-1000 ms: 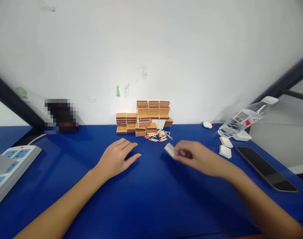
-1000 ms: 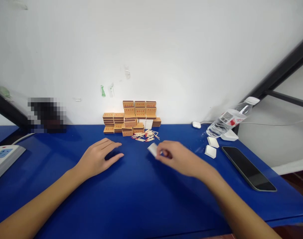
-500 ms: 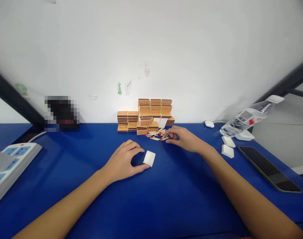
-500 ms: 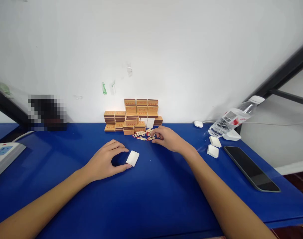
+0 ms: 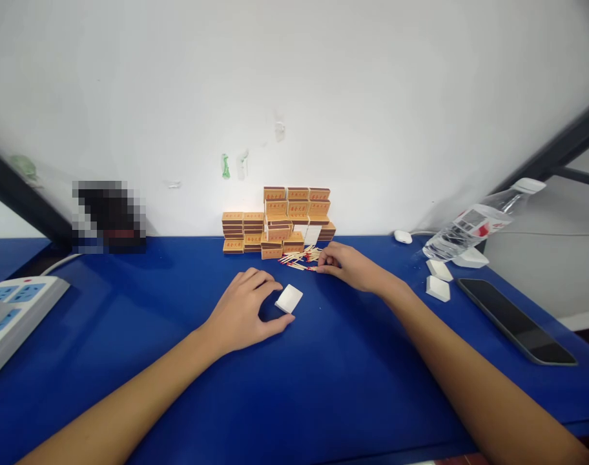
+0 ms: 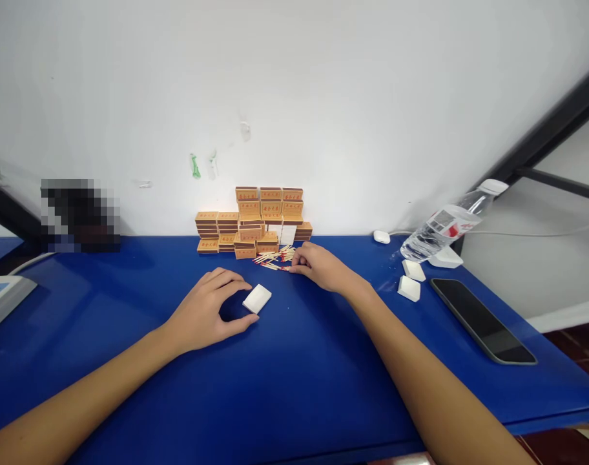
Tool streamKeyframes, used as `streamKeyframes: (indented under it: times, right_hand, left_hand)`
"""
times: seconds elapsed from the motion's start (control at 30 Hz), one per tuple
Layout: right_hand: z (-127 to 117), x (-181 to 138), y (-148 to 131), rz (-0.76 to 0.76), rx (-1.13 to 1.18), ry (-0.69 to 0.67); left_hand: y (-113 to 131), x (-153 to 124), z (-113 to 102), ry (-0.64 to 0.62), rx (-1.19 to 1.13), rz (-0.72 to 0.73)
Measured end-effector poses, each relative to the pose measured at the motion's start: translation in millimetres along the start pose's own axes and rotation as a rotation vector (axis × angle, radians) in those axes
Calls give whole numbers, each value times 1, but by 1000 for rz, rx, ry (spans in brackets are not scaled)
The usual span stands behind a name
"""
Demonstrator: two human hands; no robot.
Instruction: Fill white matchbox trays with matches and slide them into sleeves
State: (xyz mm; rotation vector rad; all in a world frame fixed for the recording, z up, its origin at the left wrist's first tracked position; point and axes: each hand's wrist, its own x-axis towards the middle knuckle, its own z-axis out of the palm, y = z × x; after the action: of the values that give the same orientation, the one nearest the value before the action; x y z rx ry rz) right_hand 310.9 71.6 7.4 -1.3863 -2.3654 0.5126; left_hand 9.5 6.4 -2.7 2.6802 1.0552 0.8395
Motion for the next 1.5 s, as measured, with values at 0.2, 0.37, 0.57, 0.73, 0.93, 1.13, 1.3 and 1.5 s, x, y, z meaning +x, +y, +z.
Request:
streamKeyframes:
  times: [0.2,0.37,0.57,0.73,0.93,1.13,1.3,1.5]
  right_hand:
    - [2,-6,-12,48,-34,-53]
    - [5,-9,-13,35,-53,-90]
    - [11,-15,-9,6,-167,-80]
    - [11,-20,-5,-17,-226,-62]
    - [7,-25,-19,-33,-162,-14]
    - [25,-30,-62,-197,-269,58]
    - [42,-37,-92,-380,-667,50]
    - [46,-39,-101,-416,-666,31]
  left_hand:
    - [1,3,8,-10,45,13]
    - [-4,0,4,-18,7,5]
    - [-7,-5,0,-19,-8,40]
    - [-8,-4,0,-21,-5,38]
    - [-10,-4,-1,-4,8,42]
    - [-7,-5,0,-17,16,62]
    - [-1,-6,0,3,27,109]
    - [2,-5,0,-14,18,116]
